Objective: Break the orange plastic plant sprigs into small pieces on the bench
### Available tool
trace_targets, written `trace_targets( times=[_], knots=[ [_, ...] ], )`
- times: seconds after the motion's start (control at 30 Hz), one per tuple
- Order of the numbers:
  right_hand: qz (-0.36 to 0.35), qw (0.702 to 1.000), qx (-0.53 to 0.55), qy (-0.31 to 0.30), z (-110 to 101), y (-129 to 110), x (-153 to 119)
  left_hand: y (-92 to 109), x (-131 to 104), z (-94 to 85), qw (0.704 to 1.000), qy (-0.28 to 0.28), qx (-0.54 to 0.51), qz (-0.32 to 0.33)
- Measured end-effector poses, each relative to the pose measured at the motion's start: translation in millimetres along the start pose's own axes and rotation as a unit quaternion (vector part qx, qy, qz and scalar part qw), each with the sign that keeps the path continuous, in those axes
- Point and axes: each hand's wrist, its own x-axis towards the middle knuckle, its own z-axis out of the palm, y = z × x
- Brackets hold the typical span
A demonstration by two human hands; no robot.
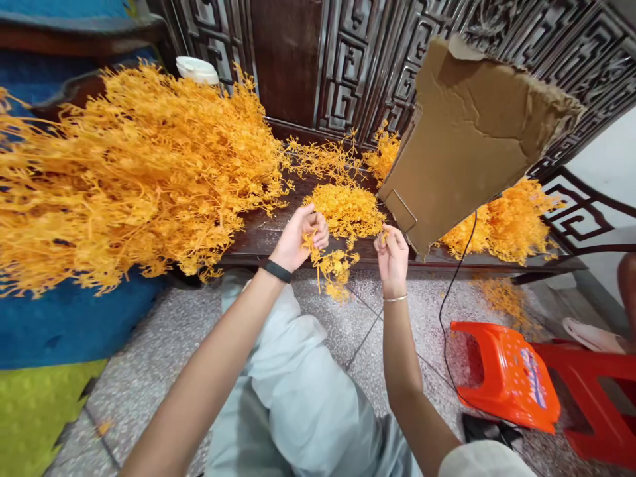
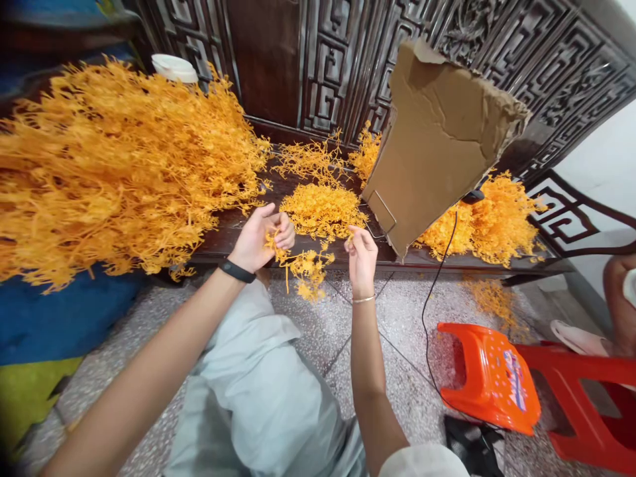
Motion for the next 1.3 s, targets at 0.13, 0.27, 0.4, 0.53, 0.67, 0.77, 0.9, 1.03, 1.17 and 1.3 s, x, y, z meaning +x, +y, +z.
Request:
trace_targets(
  times=[0.13,0.27,0.4,0.53,0.67,0.77,0.9,1.03,1.17,1.3],
  knots=[
    [-0.043,0.993,-0.084,0.069,0,14,8,-6,1,-0.5,0.998,-0.022,-0.052,0.006],
    [-0.072,0.982,-0.164,0.055,-2,31,14,-10,0,-2.5,0.999,0.009,-0.046,0.020],
    [-0.044,0.961,-0.273,-0.025,-12,48,9,-10,1,-1.7,0.997,0.076,0.015,0.029],
    [-0.004,0.975,-0.223,-0.009,-11,50,-6,-13,3,-1.0,0.994,0.094,0.042,0.035],
    [0.051,0.991,-0.123,-0.029,1,30,-19,-15,4,-2.6,0.994,0.091,0.051,0.038],
    [0.062,0.991,-0.082,-0.083,12,11,-27,-16,4,-2.6,0.995,0.076,0.063,0.030],
    [0.041,0.981,-0.097,-0.164,24,-5,-35,-16,2,-0.4,0.996,0.038,0.072,0.027],
    [-0.012,0.977,-0.154,-0.146,32,-12,-39,-16,1,1.0,0.998,-0.003,0.069,0.009],
    [-0.033,0.984,-0.149,-0.094,33,-12,-39,-14,-1,1.3,0.999,-0.002,0.036,-0.013],
    [-0.041,0.993,-0.102,-0.035,31,-13,-37,-12,-3,1.4,0.999,-0.008,0.008,-0.052]
  ],
)
